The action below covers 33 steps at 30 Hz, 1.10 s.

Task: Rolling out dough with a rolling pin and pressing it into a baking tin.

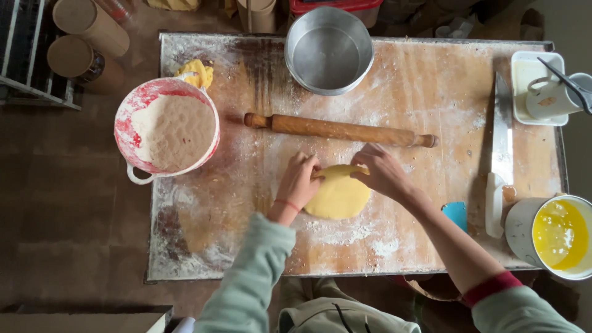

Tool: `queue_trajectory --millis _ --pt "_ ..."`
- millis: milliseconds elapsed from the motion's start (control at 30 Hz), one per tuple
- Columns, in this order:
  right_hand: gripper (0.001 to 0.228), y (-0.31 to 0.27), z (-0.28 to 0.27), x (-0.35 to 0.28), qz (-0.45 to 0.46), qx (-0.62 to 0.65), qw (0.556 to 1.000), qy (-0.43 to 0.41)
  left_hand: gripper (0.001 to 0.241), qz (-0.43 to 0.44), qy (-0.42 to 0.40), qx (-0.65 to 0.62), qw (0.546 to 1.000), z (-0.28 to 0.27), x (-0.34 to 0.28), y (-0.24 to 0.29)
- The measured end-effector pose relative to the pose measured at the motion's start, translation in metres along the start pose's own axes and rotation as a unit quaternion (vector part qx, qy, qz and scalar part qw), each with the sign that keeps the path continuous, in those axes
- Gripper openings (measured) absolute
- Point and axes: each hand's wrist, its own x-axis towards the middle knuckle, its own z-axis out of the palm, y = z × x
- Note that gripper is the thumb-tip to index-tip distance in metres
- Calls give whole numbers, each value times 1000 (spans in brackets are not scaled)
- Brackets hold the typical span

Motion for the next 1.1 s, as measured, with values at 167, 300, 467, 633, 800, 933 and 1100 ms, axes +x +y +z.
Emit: queue_trajectory --millis 167,300,467,633,800,933,1100 --pt "12 -25 -7 -57 -32 1 996 85 20 88 -21 -3 996 -23 -45 29" --pt "15 -36 40 -104 -169 -152 965 129 19 162 9 83 983 -14 -98 21" --pt "16 -41 71 -139 -174 -37 974 141 17 177 -30 82 980 -34 -145 38" --pt "12 -36 19 -99 -150 -29 976 153 12 123 -55 38 990 -41 -86 40" --pt "11 -39 -7 -83 -112 -75 973 185 12 168 23 40 985 -69 -58 68" --pt "16 -36 37 -112 -142 -128 971 146 13 201 44 92 974 -35 -99 36" --pt "36 -72 75 -144 -156 -56 984 59 47 189 -103 77 973 -37 -119 14"
